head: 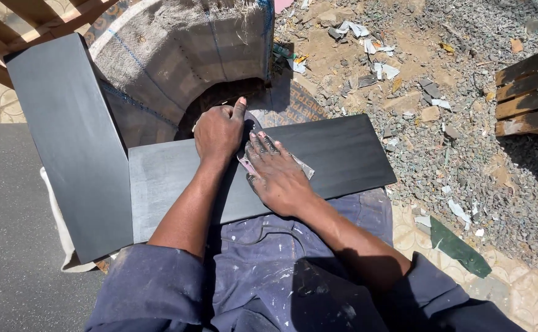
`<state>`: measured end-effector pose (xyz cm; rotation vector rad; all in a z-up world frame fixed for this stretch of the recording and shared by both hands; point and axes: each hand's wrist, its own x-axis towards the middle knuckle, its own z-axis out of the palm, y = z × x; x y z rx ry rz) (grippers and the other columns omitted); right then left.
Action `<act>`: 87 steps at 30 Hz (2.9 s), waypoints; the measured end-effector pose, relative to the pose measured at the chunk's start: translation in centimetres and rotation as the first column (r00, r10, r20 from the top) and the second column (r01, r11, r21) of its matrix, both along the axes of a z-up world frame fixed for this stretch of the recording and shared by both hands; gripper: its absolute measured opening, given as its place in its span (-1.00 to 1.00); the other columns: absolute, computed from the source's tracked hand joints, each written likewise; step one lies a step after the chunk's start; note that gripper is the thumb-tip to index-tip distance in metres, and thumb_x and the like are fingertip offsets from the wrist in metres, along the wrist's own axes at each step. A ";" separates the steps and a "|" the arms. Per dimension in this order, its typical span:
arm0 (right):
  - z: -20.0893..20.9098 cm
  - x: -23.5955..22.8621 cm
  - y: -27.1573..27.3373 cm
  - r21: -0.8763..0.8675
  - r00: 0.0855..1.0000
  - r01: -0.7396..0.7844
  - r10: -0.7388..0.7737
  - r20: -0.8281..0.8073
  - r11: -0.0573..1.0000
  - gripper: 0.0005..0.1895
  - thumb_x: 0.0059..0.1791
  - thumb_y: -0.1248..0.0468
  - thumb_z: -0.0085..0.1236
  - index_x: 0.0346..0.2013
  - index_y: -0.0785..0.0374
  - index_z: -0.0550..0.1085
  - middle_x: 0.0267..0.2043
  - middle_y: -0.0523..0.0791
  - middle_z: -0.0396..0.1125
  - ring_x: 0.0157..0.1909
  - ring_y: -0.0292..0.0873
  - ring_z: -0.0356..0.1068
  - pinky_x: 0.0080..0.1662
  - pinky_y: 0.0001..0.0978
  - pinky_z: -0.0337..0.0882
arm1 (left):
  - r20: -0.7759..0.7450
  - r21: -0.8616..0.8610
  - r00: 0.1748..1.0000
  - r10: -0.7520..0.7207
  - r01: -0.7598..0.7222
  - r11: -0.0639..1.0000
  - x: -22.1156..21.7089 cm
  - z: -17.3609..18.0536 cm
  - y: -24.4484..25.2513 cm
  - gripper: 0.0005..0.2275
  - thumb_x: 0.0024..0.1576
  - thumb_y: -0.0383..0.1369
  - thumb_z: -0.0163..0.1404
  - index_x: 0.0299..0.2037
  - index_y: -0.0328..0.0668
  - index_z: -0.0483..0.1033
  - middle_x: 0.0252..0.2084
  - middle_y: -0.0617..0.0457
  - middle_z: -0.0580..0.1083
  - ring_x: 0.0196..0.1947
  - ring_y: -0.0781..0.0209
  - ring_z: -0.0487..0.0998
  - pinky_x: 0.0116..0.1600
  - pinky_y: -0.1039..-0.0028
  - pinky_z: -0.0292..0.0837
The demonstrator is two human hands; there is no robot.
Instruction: Using sandpaper to smooth the edges and surfaces of black rectangular plates in a workshop setting.
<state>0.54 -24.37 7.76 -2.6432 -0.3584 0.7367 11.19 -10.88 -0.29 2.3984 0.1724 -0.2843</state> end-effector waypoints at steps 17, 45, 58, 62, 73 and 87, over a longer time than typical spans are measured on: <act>-3.2 -0.6 -12.4 -0.070 0.921 0.386 -0.379 0.089 0.920 -0.35 0.03 0.20 -0.26 0.39 0.45 0.23 0.52 0.12 0.02 0.56 0.12 -0.10 0.51 -0.04 -0.23 | 0.075 0.037 0.995 -0.072 0.070 0.997 -0.4 0.1 0.2 -0.55 0.25 0.03 0.00 -0.58 -0.05 0.58 -0.61 -0.18 0.44 -0.42 -0.29 0.55 -0.25 0.06 0.44; -3.5 -3.0 -24.4 0.246 0.428 0.840 -0.869 0.249 0.484 -0.66 -0.16 0.06 0.43 -0.26 0.16 0.54 -0.40 -0.05 0.42 -0.27 0.03 0.46 -0.22 -0.14 0.39 | 0.262 0.407 0.855 -0.447 0.322 0.855 -2.4 -3.3 -3.6 -0.70 0.18 -0.06 0.04 -0.16 -0.08 0.66 -0.16 -0.03 0.48 0.01 -0.01 0.46 0.03 0.13 0.40; -3.0 -3.5 -6.0 -0.008 0.979 -0.056 0.057 0.193 0.998 -0.28 -0.01 0.20 -0.03 0.42 0.39 0.14 0.55 0.16 -0.06 0.56 0.16 -0.10 0.50 0.07 -0.33 | 0.137 0.156 0.930 -0.341 0.320 0.934 -2.1 -2.0 -2.3 -0.73 0.20 -0.05 0.02 -0.21 0.02 0.67 -0.25 0.00 0.50 -0.01 0.00 0.45 0.10 0.15 0.39; -10.3 -2.4 -19.3 -0.180 0.952 0.305 -0.295 0.085 0.935 -0.30 0.14 0.00 -0.45 0.51 0.32 0.01 0.62 0.05 -0.26 0.61 0.08 -0.22 0.51 0.06 -0.29 | 0.127 0.182 0.919 -0.374 0.349 0.919 -2.3 -1.3 -2.3 -0.78 0.16 -0.09 0.10 -0.18 0.03 0.68 -0.21 0.01 0.50 0.01 0.02 0.43 0.13 0.17 0.39; -6.6 -3.7 -14.2 -0.240 0.914 0.399 -0.361 0.187 0.885 -0.28 0.04 0.16 -0.20 0.49 0.35 0.06 0.55 0.12 -0.05 0.59 0.04 -0.11 0.53 -0.03 -0.27 | 0.029 0.134 0.933 -0.360 0.353 0.926 -2.6 0.3 -1.7 -0.77 0.20 -0.07 0.10 -0.17 0.04 0.67 -0.20 -0.01 0.50 0.03 0.01 0.43 0.17 0.17 0.34; -0.7 -4.2 -2.8 -0.072 0.995 -0.082 0.086 0.052 0.994 -0.25 0.02 0.11 -0.25 0.50 0.24 0.00 0.57 0.04 -0.12 0.60 -0.05 -0.21 0.51 0.00 -0.49 | 0.037 -0.025 0.970 -0.240 0.241 0.970 -1.9 0.1 -2.1 -0.62 0.31 0.02 -0.07 -0.37 -0.02 0.62 -0.36 -0.10 0.44 -0.05 -0.11 0.42 0.13 0.06 0.35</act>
